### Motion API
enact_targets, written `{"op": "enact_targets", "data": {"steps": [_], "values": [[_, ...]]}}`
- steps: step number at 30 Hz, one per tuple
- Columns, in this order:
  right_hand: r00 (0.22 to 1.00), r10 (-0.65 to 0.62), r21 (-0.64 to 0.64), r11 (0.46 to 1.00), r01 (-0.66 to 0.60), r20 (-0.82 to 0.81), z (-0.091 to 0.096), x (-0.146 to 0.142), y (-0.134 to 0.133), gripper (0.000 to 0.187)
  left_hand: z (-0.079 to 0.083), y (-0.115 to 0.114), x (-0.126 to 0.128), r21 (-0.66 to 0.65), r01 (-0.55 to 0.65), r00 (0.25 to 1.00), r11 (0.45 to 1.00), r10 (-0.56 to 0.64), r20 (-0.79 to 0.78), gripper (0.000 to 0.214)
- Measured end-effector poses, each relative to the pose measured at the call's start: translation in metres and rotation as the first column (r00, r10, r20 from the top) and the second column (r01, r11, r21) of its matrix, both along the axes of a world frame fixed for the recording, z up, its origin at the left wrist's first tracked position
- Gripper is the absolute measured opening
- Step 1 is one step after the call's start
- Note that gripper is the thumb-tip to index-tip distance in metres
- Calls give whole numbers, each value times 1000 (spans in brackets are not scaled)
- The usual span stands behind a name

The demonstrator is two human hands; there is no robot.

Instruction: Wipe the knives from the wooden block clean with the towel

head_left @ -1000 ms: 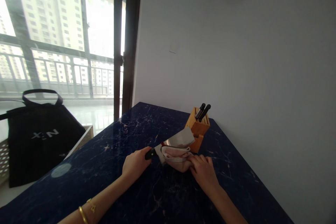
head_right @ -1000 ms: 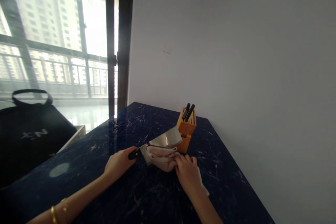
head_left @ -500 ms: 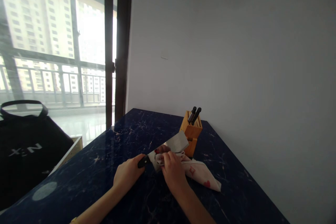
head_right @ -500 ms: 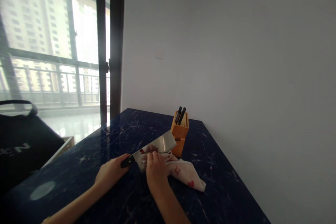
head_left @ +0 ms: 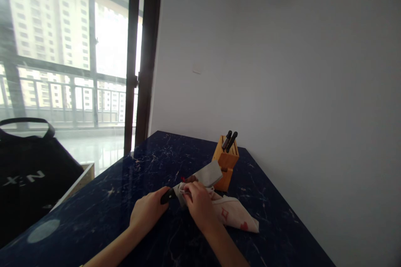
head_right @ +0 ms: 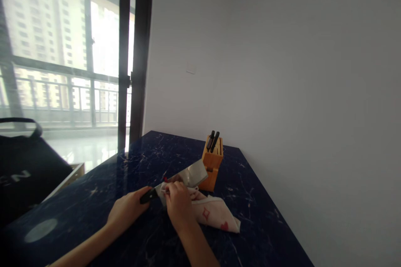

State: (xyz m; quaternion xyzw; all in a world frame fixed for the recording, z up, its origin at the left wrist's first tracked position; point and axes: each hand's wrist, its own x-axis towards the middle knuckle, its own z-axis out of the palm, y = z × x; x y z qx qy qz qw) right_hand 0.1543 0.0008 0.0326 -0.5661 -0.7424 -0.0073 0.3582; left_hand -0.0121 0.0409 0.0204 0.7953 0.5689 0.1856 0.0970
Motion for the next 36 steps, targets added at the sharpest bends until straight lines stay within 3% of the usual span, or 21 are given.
{"op": "enact_targets", "data": {"steps": [4,10,15,21,29,36], "values": [[999,45,-77,996,-45,-10,-7,3,1,17,0,-1,0,-12,11,1000,1000,-11,12,18],[983,-54,32,998,61,-173,-7,2,6,18,4,-1,1,-51,-19,999,998,21,35,23],[996,68,-43,997,-71,-55,-9,-8,2,17,4,-1,2,-40,-24,1000,999,23,-4,18],[986,-45,37,998,52,-162,0,-3,6,17,1,-1,1,-38,-24,999,999,26,41,21],[998,44,-23,999,-45,-44,-2,-14,-2,15,5,-6,1,-51,-23,1000,998,23,5,19],[994,-30,-3,1000,30,-106,4,-8,-12,19,-2,-3,-2,-29,35,999,999,-34,35,20]]}}
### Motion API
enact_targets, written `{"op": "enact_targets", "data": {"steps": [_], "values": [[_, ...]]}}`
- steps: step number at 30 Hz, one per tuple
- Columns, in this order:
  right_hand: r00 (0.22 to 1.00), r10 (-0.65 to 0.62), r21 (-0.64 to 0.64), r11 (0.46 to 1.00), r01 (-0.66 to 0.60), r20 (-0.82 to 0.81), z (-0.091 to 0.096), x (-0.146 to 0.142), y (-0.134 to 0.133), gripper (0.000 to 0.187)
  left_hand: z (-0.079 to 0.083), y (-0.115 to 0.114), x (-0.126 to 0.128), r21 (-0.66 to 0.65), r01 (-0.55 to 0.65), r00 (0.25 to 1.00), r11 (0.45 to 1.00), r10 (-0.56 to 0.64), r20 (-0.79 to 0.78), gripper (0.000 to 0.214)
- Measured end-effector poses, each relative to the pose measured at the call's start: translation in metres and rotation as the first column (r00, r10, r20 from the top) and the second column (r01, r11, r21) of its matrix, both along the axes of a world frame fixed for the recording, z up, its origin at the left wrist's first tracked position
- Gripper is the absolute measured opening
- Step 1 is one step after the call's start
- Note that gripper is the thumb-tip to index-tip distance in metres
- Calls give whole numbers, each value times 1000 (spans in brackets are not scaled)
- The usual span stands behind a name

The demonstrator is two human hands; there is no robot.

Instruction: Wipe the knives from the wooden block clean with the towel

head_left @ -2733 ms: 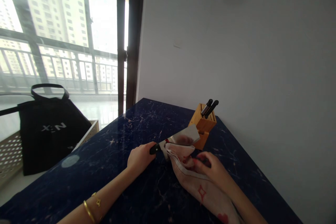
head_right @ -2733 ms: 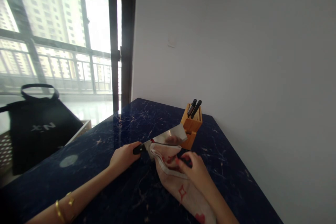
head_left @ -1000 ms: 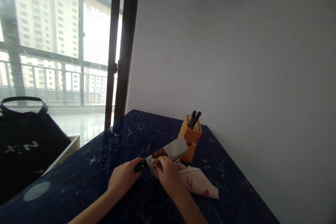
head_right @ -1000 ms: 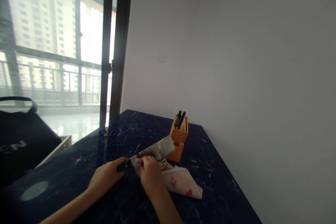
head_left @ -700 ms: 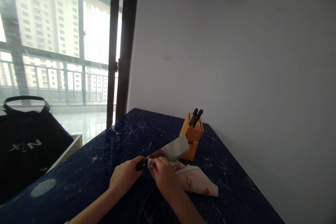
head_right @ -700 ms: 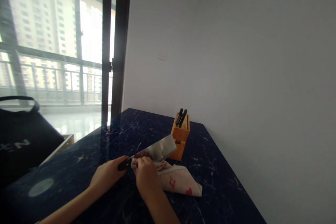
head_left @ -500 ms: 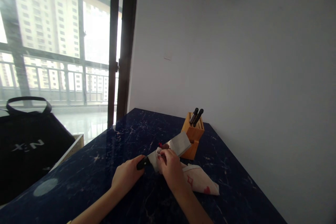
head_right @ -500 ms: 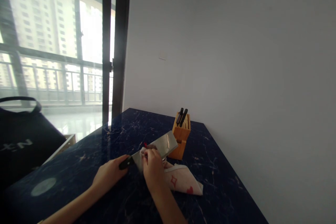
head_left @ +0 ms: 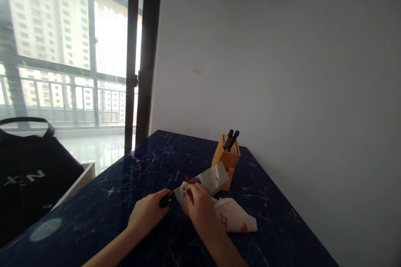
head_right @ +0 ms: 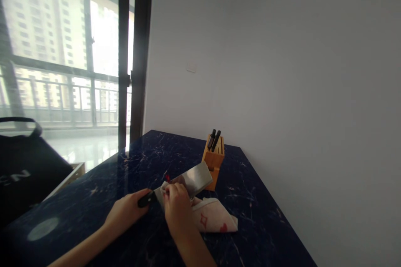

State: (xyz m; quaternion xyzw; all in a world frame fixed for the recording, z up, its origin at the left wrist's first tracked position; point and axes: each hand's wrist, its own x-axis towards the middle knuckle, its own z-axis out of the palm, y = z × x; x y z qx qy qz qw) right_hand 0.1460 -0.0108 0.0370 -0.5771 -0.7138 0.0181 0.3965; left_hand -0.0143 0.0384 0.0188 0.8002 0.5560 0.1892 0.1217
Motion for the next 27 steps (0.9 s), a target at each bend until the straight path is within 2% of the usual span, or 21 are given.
{"op": "enact_targets", "data": {"steps": [4,10,16,23,27], "values": [[999,10,-48,999,-8,46,-8,0,-4,17,-1,2,1,13,46,998,999,-46,-37,22],[992,-111,-34,993,113,57,-16,-8,-2,14,1,5,2,3,21,998,1000,-21,-54,24],[971,-71,-32,996,80,227,-25,-8,-9,30,3,1,2,-5,31,994,999,-32,-101,26],[993,-99,-4,995,100,60,-23,4,-10,31,-5,3,1,10,89,992,996,-88,-88,25],[996,-58,8,998,57,66,-30,-4,-10,28,-11,5,0,45,100,992,994,-96,-87,32]]}}
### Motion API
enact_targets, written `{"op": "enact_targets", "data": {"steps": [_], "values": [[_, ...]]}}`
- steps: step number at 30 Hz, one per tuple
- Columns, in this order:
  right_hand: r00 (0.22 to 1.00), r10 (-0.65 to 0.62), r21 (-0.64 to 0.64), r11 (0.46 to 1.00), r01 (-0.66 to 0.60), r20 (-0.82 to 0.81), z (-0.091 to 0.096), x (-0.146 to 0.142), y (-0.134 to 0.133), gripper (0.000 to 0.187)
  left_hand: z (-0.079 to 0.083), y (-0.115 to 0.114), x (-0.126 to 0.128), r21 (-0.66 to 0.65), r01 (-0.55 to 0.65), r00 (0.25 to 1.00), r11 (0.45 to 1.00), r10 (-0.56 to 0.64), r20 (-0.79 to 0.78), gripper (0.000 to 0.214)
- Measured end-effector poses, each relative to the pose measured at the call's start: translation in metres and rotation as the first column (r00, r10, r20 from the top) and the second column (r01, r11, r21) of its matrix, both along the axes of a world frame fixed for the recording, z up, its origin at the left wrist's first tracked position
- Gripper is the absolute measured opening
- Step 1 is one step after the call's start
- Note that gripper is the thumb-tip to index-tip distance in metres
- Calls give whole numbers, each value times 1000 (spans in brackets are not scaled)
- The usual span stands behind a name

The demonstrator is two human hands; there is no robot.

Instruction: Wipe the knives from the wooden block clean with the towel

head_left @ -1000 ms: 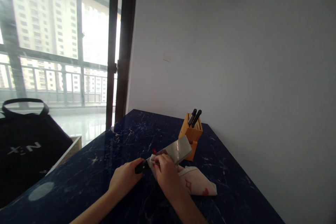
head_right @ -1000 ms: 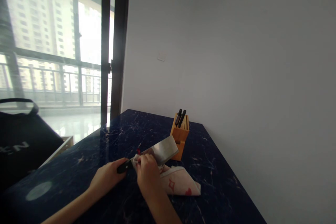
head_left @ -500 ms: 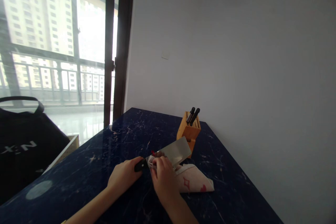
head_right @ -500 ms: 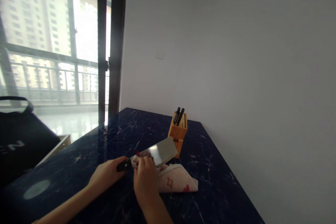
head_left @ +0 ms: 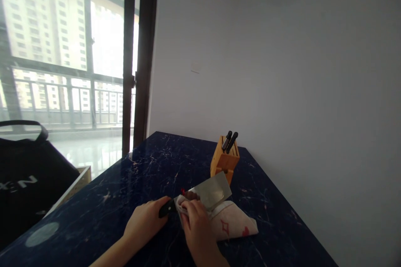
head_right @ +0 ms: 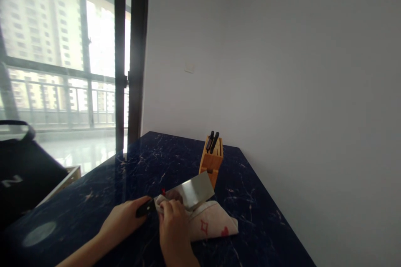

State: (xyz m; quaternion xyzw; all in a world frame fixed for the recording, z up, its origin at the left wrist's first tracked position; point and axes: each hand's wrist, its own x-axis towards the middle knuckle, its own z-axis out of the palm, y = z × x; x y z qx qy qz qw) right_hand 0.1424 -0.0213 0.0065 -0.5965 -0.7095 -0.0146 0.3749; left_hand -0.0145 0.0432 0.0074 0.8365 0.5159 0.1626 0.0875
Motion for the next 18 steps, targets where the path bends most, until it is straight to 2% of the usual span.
{"op": "enact_targets", "data": {"steps": [3,11,18], "values": [[999,31,-10,999,-31,11,-1,-2,-2,28,0,0,0,1,-9,1000,1000,9,-7,34],[993,-48,53,997,54,-111,6,23,2,26,4,-2,2,-22,3,1000,1000,-3,-3,31],[979,-135,85,985,149,-153,5,45,10,24,7,-6,1,-38,-60,998,997,61,12,31]]}}
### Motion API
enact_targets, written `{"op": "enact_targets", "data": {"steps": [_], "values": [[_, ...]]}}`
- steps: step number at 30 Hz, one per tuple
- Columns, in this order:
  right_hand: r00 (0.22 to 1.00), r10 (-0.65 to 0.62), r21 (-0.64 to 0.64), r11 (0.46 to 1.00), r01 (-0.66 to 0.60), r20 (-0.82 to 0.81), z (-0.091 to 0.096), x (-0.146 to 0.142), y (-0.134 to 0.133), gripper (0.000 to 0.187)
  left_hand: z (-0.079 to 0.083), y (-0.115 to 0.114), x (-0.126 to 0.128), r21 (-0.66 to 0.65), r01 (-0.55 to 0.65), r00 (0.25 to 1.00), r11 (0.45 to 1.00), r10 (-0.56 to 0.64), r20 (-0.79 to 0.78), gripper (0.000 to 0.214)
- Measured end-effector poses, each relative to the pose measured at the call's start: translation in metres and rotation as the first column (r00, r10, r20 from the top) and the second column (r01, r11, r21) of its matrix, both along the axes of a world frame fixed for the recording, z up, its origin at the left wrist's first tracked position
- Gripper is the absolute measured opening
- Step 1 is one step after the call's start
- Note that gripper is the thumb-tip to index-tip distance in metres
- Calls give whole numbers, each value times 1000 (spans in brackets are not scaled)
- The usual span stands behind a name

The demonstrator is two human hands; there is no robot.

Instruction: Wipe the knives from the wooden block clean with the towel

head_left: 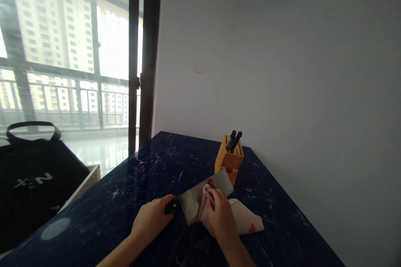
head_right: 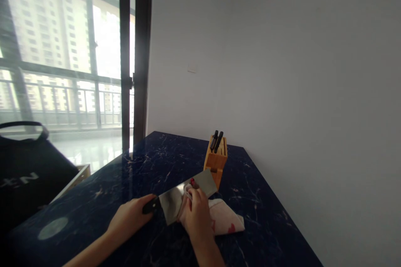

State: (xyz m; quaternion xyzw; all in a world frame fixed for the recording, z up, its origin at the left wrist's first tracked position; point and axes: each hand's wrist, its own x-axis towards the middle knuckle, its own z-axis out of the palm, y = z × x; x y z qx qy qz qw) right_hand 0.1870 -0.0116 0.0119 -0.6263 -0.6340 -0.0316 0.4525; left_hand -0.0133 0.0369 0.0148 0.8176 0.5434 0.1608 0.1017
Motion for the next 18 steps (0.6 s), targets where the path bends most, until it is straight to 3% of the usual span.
{"op": "enact_targets", "data": {"steps": [6,13,18], "values": [[997,-80,131,988,77,22,5,17,1,22,0,0,-1,1,7,1000,1000,-7,-19,30],[993,105,88,990,-109,50,0,-16,-2,23,-1,0,-1,0,36,999,999,-36,-33,30],[985,174,45,984,-174,10,-4,-33,-5,24,2,-4,-1,-1,32,998,999,-32,-60,27]]}}
